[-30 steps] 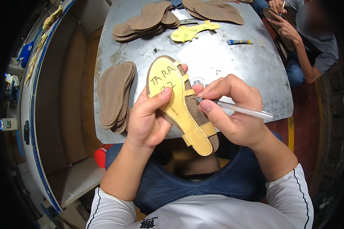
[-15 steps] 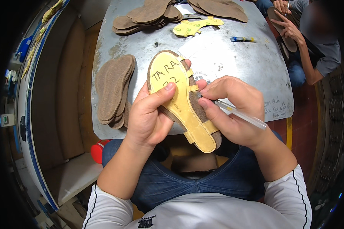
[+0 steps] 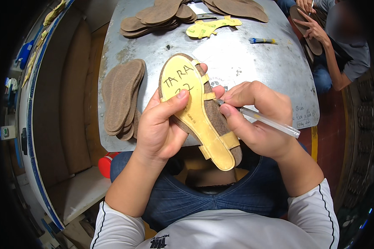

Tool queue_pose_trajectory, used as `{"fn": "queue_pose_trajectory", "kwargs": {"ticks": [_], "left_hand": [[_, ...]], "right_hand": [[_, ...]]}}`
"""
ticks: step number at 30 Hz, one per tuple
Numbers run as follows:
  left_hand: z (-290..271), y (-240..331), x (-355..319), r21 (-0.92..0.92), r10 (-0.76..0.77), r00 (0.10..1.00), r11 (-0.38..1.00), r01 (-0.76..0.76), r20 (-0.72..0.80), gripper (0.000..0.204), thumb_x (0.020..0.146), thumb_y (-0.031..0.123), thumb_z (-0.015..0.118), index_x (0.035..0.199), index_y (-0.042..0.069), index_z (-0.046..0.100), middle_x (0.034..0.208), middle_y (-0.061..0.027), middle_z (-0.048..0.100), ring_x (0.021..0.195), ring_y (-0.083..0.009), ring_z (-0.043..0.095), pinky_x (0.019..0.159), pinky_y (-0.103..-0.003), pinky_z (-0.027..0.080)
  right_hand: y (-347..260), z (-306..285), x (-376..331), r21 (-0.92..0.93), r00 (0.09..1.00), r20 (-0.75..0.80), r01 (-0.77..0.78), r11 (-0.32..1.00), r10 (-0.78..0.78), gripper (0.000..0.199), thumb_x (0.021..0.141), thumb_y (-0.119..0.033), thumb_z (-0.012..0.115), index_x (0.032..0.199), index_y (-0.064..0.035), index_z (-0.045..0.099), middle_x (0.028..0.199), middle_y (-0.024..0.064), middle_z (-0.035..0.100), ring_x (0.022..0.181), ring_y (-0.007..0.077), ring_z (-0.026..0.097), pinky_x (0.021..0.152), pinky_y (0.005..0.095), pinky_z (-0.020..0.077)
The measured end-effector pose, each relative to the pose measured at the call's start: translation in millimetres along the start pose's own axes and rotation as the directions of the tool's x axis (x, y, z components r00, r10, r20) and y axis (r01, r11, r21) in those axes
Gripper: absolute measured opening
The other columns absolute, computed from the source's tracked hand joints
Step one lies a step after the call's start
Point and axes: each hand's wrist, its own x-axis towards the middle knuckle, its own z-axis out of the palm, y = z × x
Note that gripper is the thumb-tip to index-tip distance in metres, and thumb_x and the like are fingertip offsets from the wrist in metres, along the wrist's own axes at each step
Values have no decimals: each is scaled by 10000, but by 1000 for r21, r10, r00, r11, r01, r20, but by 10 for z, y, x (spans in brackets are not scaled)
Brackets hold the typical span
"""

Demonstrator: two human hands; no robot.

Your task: The person marks a yellow insole template with a pen, then repeatedly picks up brown insoles, aligns them, and stacks them into neat piles on the table. The person also places a small white card into one stack.

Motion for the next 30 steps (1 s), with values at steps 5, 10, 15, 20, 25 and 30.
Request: {"fn": "queue_pose_trajectory", "kwargs": {"ticks": [5,10,15,20,25,30], "left_hand": [[6,8,-13,-28,-22,1000,999,21,-9,668,1119,79,595,1732,56,328,1732,-199,467,1481,-482,600,1231,-621,538],[15,19,-21,-24,-25,1000,999,25,6,680,1124,79,577,1747,62,305,1747,-205,448,1495,-482,590,1236,-618,532],[21,21,-28,-10,-23,1000,1000,23,19,693,1127,90,578,1755,71,284,1753,-205,436,1492,-478,594,1239,-616,531],[24,18,-26,-21,-19,999,1000,20,39,693,1132,101,574,1757,74,277,1761,-203,422,1491,-477,596,1242,-614,531],[20,22,-30,-18,-20,999,1000,21,38,693,1130,98,576,1756,72,281,1761,-198,425,1492,-474,596,1249,-616,523],[13,18,-26,-40,-26,999,999,27,33,690,1124,88,585,1751,64,295,1752,-196,446,1496,-475,592,1260,-619,511]], "right_hand": [[19,-24,3,35,1000,16,2,999,-2,151,920,112,798,963,44,670,898,178,787,875,278,818,824,378,651],[12,-48,2,89,999,23,-30,996,28,147,936,110,789,964,47,659,887,172,780,876,270,816,820,374,646],[-13,-68,16,79,999,31,-40,996,38,140,946,95,792,968,49,661,891,169,775,883,264,813,814,366,643],[-40,-69,6,124,996,20,-92,988,91,124,964,74,789,984,48,670,921,167,780,904,239,799,819,350,630],[-53,-53,-11,219,990,-1,-141,965,144,115,970,67,786,1017,50,683,948,153,785,919,213,779,828,337,616],[-43,-60,4,157,995,34,-100,982,96,116,961,72,795,1016,50,696,940,164,793,906,222,787,821,343,620]]}}
